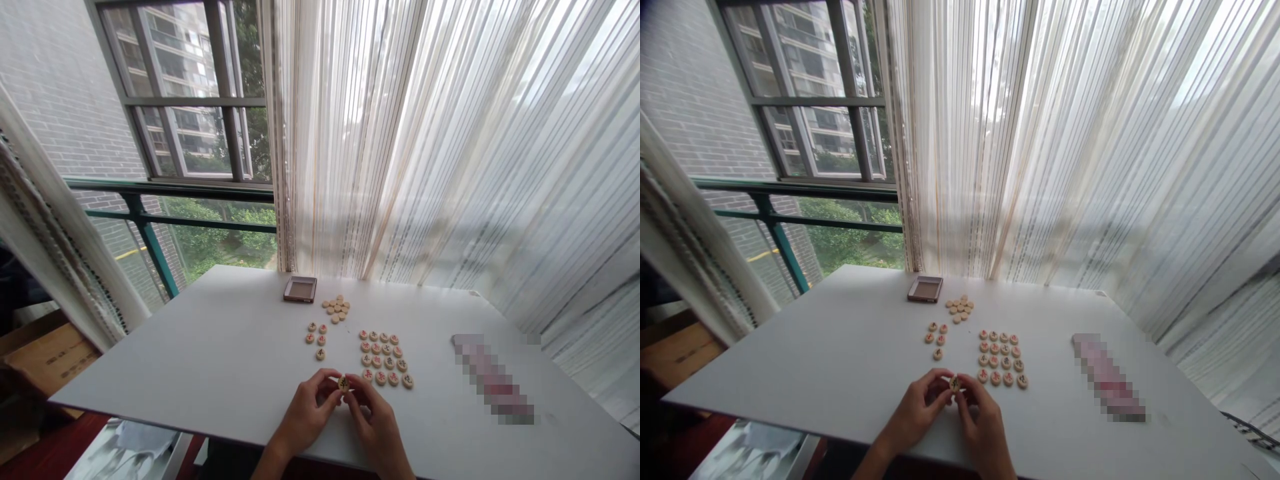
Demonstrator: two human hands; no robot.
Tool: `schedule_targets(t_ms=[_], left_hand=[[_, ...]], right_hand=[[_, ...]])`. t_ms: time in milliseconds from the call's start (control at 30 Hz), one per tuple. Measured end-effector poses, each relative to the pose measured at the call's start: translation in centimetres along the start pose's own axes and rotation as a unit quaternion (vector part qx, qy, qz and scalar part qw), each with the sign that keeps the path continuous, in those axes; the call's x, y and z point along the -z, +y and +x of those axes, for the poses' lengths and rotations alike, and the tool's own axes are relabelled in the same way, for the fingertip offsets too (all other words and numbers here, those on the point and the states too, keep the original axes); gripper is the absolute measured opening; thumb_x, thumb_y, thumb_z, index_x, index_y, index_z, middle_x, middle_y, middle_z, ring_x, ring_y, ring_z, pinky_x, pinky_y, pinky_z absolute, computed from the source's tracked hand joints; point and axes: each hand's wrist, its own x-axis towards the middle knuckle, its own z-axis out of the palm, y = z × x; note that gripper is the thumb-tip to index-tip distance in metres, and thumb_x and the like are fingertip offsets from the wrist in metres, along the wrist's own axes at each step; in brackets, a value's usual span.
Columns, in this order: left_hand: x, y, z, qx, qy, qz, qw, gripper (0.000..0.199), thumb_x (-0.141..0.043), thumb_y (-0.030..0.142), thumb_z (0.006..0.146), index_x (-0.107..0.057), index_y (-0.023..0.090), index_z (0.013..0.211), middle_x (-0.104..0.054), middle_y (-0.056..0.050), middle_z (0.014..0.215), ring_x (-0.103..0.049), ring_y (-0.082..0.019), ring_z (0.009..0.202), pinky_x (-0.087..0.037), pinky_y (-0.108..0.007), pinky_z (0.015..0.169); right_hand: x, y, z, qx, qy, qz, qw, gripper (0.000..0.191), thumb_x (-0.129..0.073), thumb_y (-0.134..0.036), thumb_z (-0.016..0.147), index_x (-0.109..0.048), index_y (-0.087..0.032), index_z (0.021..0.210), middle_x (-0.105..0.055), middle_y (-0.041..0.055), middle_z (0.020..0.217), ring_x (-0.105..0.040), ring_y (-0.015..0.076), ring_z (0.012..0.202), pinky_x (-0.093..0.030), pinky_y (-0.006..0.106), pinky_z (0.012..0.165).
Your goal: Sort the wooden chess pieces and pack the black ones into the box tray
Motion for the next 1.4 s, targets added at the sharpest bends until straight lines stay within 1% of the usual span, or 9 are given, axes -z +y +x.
schedule_targets(t_ms=[233,433,633,733,933,1033,1200,1300,1400], left_hand=[[-0.2,0.2,-0.2,-0.003,-0.003,0.004,1.0,0.029,-0.065,0.042,0.092,-0.063,0.021,0.112,-0.077,-0.006,0.098,-0.073,-0.021,0.092,-0.056,-0.03,0.087],[-0.2,0.4,-0.1,0.003,0.003,0.025,1.0,0.03,-0.064,0.044,0.092,-0.063,0.022,0.112,-0.077,-0.006,0.094,-0.073,-0.022,0.09,-0.056,-0.031,0.085],[-0.3,0.7,-0.3,-0.006,0.001,0.03,1.0,0.026,-0.064,0.04,0.092,-0.064,0.022,0.11,-0.077,-0.005,0.093,-0.073,-0.02,0.087,-0.056,-0.029,0.083],[-0.3,0.8,-0.4,-0.01,-0.005,0.045,0.999,0.024,-0.063,0.038,0.092,-0.064,0.021,0.11,-0.077,-0.004,0.093,-0.072,-0.02,0.086,-0.056,-0.028,0.081],[-0.2,0.6,-0.7,-0.017,-0.009,0.116,0.993,0.019,-0.064,0.031,0.09,-0.067,0.023,0.107,-0.076,-0.002,0.09,-0.07,-0.019,0.082,-0.054,-0.026,0.077],[-0.3,0.7,-0.7,-0.016,-0.015,0.121,0.992,0.016,-0.064,0.03,0.091,-0.068,0.023,0.105,-0.076,-0.002,0.089,-0.07,-0.018,0.081,-0.054,-0.025,0.077],[-0.2,1.1,-0.6,-0.017,-0.021,0.096,0.995,0.018,-0.064,0.032,0.092,-0.066,0.02,0.105,-0.075,-0.003,0.09,-0.07,-0.017,0.083,-0.053,-0.024,0.078],[-0.2,1.0,-0.5,-0.015,-0.019,0.077,0.997,0.02,-0.064,0.032,0.092,-0.065,0.019,0.107,-0.075,-0.004,0.09,-0.071,-0.017,0.083,-0.054,-0.024,0.078],[-0.3,0.6,-0.4,-0.013,-0.01,0.06,0.998,0.02,-0.064,0.03,0.092,-0.063,0.019,0.109,-0.075,-0.004,0.092,-0.07,-0.017,0.084,-0.054,-0.024,0.079]], right_hand=[[0.2,-0.8,-0.1,-0.014,-0.011,0.018,1.0,0.03,-0.059,-0.04,0.096,-0.069,-0.021,0.116,-0.076,0.0103,0.106,-0.075,0.023,0.089,-0.062,0.031,0.081],[0.4,-1.5,0.0,-0.018,-0.01,0.029,0.999,0.029,-0.06,-0.039,0.095,-0.071,-0.021,0.114,-0.077,0.0098,0.104,-0.075,0.0238,0.09,-0.062,0.032,0.082],[0.5,-1.4,0.1,-0.037,-0.03,0.051,0.998,0.029,-0.059,-0.041,0.095,-0.07,-0.022,0.113,-0.076,0.0091,0.106,-0.074,0.0238,0.094,-0.06,0.032,0.086],[0.4,-1.3,0.2,-0.047,-0.036,0.051,0.997,0.028,-0.06,-0.045,0.094,-0.07,-0.021,0.107,-0.077,0.0087,0.102,-0.075,0.0238,0.091,-0.06,0.031,0.083],[0.4,-1.7,0.1,-0.072,-0.032,0.037,0.996,0.026,-0.065,-0.047,0.091,-0.067,-0.021,0.09,-0.076,0.0043,0.081,-0.073,0.0218,0.076,-0.058,0.027,0.07],[0.5,-1.6,0.0,-0.082,-0.029,0.029,0.996,0.028,-0.063,-0.048,0.092,-0.067,-0.021,0.086,-0.075,0.0041,0.078,-0.072,0.0215,0.073,-0.057,0.027,0.068],[0.5,-0.8,-0.1,-0.072,-0.016,0.024,0.997,0.031,-0.054,-0.047,0.097,-0.069,-0.02,0.09,-0.075,0.0052,0.08,-0.071,0.0205,0.072,-0.057,0.025,0.068],[0.4,-0.6,-0.1,-0.075,-0.003,0.03,0.997,0.031,-0.054,-0.047,0.096,-0.069,-0.02,0.1,-0.076,0.0071,0.089,-0.073,0.0216,0.077,-0.058,0.026,0.071],[0.4,-0.9,0.0,-0.082,-0.009,0.056,0.995,0.031,-0.056,-0.046,0.095,-0.068,-0.02,0.107,-0.076,0.0093,0.099,-0.074,0.0228,0.083,-0.059,0.028,0.077]])
